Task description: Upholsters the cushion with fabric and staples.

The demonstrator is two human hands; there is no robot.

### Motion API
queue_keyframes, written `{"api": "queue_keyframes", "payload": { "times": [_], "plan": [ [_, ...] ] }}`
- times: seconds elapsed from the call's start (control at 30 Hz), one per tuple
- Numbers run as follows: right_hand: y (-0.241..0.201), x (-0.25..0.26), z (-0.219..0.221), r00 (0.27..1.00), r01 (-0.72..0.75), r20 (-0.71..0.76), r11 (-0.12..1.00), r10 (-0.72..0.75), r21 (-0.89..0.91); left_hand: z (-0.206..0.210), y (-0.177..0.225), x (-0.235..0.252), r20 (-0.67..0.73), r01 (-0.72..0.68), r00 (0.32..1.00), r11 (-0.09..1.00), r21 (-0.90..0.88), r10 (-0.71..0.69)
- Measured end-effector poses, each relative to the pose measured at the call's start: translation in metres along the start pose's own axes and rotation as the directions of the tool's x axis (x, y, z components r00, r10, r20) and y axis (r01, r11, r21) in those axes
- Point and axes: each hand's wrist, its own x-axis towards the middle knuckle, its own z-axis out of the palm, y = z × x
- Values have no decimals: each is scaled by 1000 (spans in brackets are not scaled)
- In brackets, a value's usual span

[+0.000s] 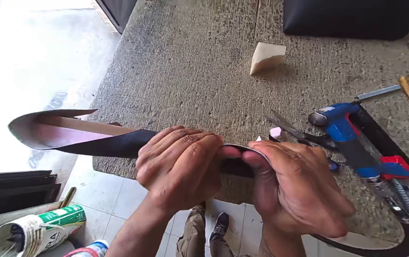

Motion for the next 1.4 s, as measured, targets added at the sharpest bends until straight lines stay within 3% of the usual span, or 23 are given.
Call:
{"api": "queue_keyframes", "payload": {
  "times": [0.23,0.33,0.43,0.5,0.6,0.67,0.77,0.83,0.93,1.03,1.1,1.4],
  "plan": [
    [-25,15,-15,954,-262,149,965,259,-2,-15,18,20,220,199,952,976,93,-215],
    [-38,18,-24,904,-363,218,930,367,-60,-25,28,26,352,272,883,950,154,-310],
    [-51,19,-30,848,-433,280,893,450,-125,-37,33,35,527,325,771,932,160,-359],
    [-52,30,-30,795,-478,329,860,510,-176,-38,25,55,665,345,661,928,141,-347],
    [-59,44,-32,636,-594,421,759,647,-268,-40,9,86,896,400,340,906,138,-287],
    [-58,55,-30,571,-632,422,705,704,-321,-33,-4,108,962,420,176,900,117,-208],
    [-71,58,-32,453,-702,395,592,800,-395,-23,-19,114,996,460,32,886,61,-85],
    [-76,61,-33,374,-754,365,509,853,-415,-15,-28,115,1000,506,-27,862,26,-14],
    [-81,62,-29,320,-817,305,424,897,-391,-2,-43,111,994,609,-75,793,-16,78],
    [-72,64,-28,314,-831,327,425,891,-360,10,-56,104,982,736,-35,669,-99,184],
    [-66,66,-28,328,-831,352,445,876,-333,15,-63,100,975,803,-12,583,-124,223],
    [-41,79,-14,369,-801,400,505,839,-321,42,-90,107,963,930,-73,368,-29,259]
  ]
}}
